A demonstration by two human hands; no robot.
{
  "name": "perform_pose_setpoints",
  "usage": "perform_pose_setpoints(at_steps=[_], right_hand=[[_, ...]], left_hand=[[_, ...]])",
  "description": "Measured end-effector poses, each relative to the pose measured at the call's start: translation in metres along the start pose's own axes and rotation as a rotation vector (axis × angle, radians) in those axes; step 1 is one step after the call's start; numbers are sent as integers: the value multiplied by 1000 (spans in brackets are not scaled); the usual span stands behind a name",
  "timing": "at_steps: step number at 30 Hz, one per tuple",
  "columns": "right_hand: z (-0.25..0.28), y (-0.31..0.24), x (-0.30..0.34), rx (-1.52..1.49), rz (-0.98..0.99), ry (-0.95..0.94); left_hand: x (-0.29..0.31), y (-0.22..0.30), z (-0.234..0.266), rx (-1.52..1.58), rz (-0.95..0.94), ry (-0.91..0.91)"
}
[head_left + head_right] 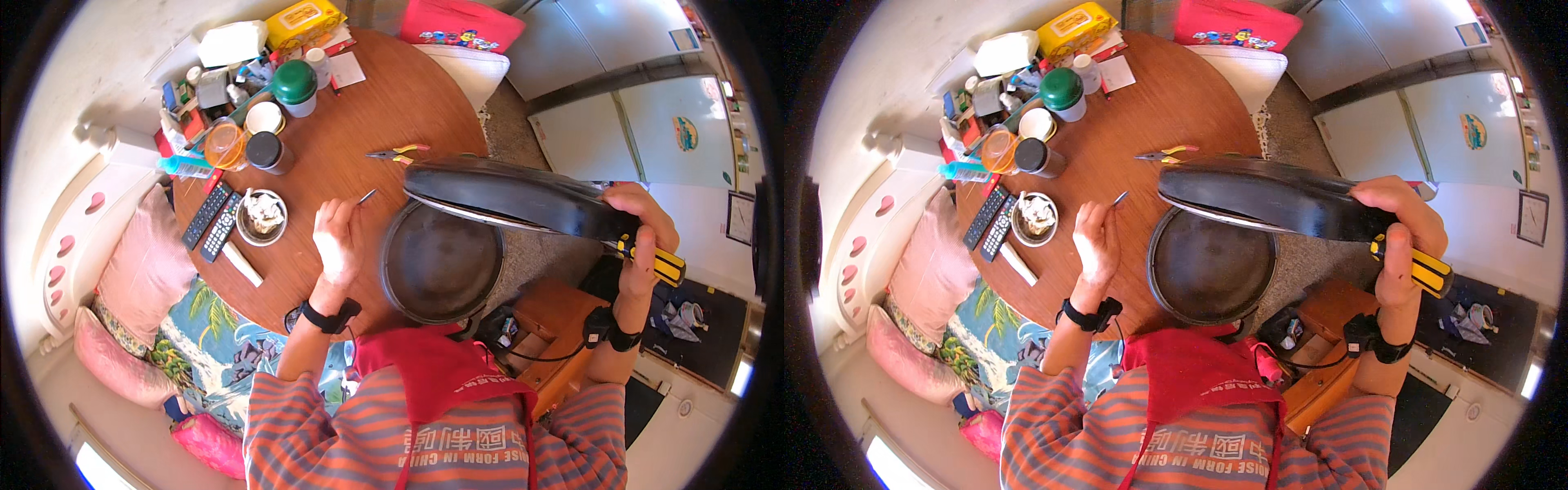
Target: The person uses a screwdriver and a metal pin to pry open and unscrew the components of an electric skillet lid while working at a table.
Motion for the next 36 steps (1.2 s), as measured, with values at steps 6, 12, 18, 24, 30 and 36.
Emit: perform_pose_setpoints(at_steps=[6,12,18,24,30,36], right_hand=[[-1,-1,-4,-13,-35,12],[0,2,0,14,-60,9],[0,-2,-4,15,-60,9],[0,0,-12,29,-29,43],[3,3,-20,-27,-91,-30],[2,6,-19,-61,-59,48]], left_hand=[[43,-108,-67,-568,65,-554],[-37,-95,-121,-498,-201,-394],[-84,-98,-201,-416,-517,-532],[-85,-118,-222,-490,-120,-775],[-68,-99,-147,-163,236,-468],[-37,-57,-26,1041,451,-106]])
Point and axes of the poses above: each hand's wrist, its own x-axis away from the middle knuckle, its own z-axis out of the back of the hand, y = z × x, the point moved 4 cm from there along -x, towards the middle knuckle, and after that the axes turned 2 degrees about -y, right-handed, at the moved point
